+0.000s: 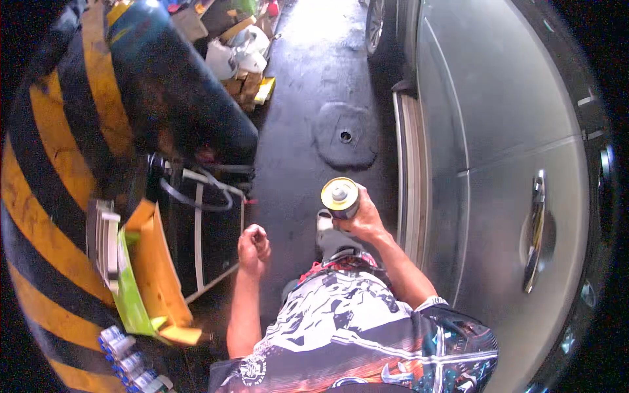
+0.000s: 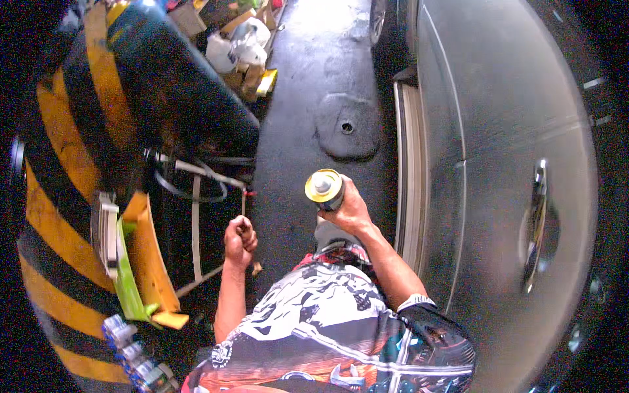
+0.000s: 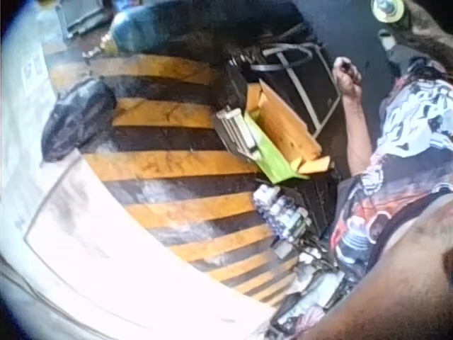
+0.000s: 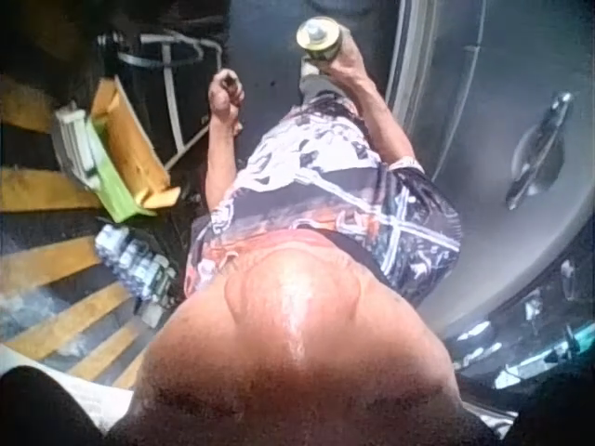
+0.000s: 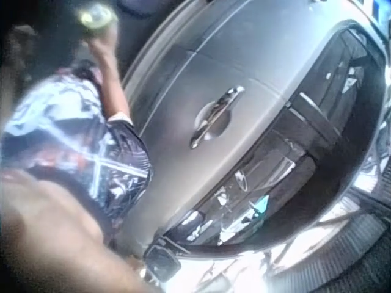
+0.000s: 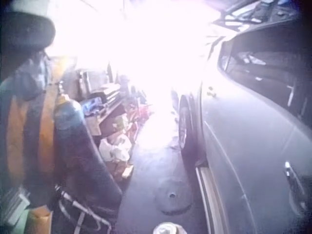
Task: Selecting, cleaning, and inspecting small o-rings or gaskets in an auto shop environment.
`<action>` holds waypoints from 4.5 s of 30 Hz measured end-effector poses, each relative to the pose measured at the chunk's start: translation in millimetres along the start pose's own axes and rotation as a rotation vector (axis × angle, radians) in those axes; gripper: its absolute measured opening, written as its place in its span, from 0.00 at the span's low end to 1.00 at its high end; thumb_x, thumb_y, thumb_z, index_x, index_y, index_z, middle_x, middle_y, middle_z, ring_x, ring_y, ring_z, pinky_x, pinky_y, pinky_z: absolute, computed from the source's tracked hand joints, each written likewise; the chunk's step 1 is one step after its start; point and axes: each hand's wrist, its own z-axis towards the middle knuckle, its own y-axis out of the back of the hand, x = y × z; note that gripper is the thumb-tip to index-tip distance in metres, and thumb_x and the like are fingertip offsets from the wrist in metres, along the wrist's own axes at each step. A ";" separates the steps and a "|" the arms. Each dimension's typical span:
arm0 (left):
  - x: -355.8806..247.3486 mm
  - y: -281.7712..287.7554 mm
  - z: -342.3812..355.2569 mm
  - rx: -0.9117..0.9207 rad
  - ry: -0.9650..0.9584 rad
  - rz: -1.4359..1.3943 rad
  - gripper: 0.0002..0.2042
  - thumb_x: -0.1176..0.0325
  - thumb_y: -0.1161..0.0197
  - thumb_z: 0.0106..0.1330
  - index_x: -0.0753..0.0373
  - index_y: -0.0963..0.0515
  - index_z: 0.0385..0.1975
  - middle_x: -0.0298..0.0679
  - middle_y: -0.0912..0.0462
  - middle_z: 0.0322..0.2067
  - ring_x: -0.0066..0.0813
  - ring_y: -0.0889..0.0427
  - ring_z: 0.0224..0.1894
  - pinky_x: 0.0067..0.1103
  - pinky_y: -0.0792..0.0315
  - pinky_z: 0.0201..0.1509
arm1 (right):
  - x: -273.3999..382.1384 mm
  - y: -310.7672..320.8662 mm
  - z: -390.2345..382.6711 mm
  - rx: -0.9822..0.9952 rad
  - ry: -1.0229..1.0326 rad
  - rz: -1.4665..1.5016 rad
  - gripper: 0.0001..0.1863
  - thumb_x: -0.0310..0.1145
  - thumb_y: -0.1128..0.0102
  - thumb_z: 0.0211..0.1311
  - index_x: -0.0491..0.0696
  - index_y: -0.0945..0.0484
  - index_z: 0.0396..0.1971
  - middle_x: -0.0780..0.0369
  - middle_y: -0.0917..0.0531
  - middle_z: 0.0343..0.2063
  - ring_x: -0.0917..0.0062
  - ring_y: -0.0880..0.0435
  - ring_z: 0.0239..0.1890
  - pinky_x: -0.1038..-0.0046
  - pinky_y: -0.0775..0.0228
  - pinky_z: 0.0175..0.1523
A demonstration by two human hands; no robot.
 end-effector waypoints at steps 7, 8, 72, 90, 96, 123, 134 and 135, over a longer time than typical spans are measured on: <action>-23.6 74.4 21.3 -0.160 -0.298 0.652 0.13 0.64 0.48 0.63 0.61 0.27 0.17 0.34 0.26 0.22 0.27 0.27 0.29 0.27 0.34 0.35 | 53.4 24.2 -1.8 -0.226 0.104 -0.097 0.48 0.30 0.21 0.31 0.47 0.38 0.58 0.55 0.25 0.51 0.63 0.27 0.57 0.67 0.36 0.62; -17.0 101.2 26.2 -0.165 -0.275 0.635 0.13 0.63 0.48 0.62 0.59 0.27 0.17 0.32 0.27 0.20 0.23 0.29 0.25 0.25 0.35 0.31 | 59.3 17.0 -2.3 -0.275 0.104 -0.086 0.49 0.31 0.21 0.31 0.47 0.38 0.58 0.55 0.25 0.51 0.63 0.27 0.57 0.67 0.36 0.62; -372.5 -711.9 1811.9 0.106 0.092 1.311 0.20 0.53 0.52 0.64 0.62 0.23 0.20 0.37 0.25 0.19 0.31 0.27 0.23 0.31 0.33 0.28 | -415.7 568.9 1695.2 -0.593 -0.551 0.178 0.47 0.33 0.20 0.31 0.48 0.37 0.57 0.56 0.25 0.52 0.65 0.26 0.57 0.66 0.34 0.61; -326.9 -1074.8 2287.8 0.064 0.385 0.939 0.14 0.55 0.51 0.64 0.54 0.30 0.19 0.33 0.32 0.16 0.26 0.32 0.18 0.30 0.36 0.22 | -545.5 873.5 2127.3 -0.871 -0.421 0.224 0.47 0.32 0.21 0.35 0.46 0.39 0.59 0.58 0.26 0.53 0.71 0.28 0.58 0.70 0.40 0.65; -332.5 -1405.9 2487.2 0.346 0.267 1.269 0.14 0.58 0.47 0.62 0.60 0.26 0.21 0.32 0.32 0.13 0.20 0.37 0.15 0.21 0.45 0.18 | -580.7 1040.1 2168.2 -1.255 -0.461 0.394 0.45 0.30 0.21 0.33 0.49 0.37 0.56 0.59 0.23 0.49 0.69 0.25 0.54 0.67 0.35 0.62; 66.4 -2089.5 2169.7 1.552 0.536 1.358 0.14 0.64 0.45 0.65 0.64 0.26 0.18 0.25 0.36 0.12 0.13 0.41 0.16 0.18 0.48 0.20 | -866.7 1506.1 1943.2 -1.789 -0.844 0.130 0.45 0.33 0.20 0.33 0.46 0.37 0.54 0.56 0.22 0.48 0.66 0.23 0.54 0.65 0.31 0.59; 192.4 -2229.3 2150.9 1.350 0.673 1.187 0.14 0.65 0.44 0.66 0.62 0.27 0.18 0.24 0.38 0.10 0.10 0.45 0.12 0.15 0.54 0.16 | -1009.1 1716.6 1885.7 -1.805 -0.810 0.136 0.45 0.33 0.20 0.32 0.46 0.37 0.54 0.56 0.23 0.49 0.66 0.24 0.54 0.65 0.33 0.59; 206.7 -2242.5 2146.6 1.353 0.667 1.186 0.14 0.65 0.44 0.66 0.62 0.27 0.18 0.24 0.39 0.10 0.10 0.46 0.12 0.15 0.54 0.16 | -1022.2 1730.0 1879.6 -1.815 -0.814 0.136 0.45 0.33 0.20 0.32 0.46 0.37 0.54 0.56 0.23 0.49 0.66 0.24 0.54 0.65 0.33 0.59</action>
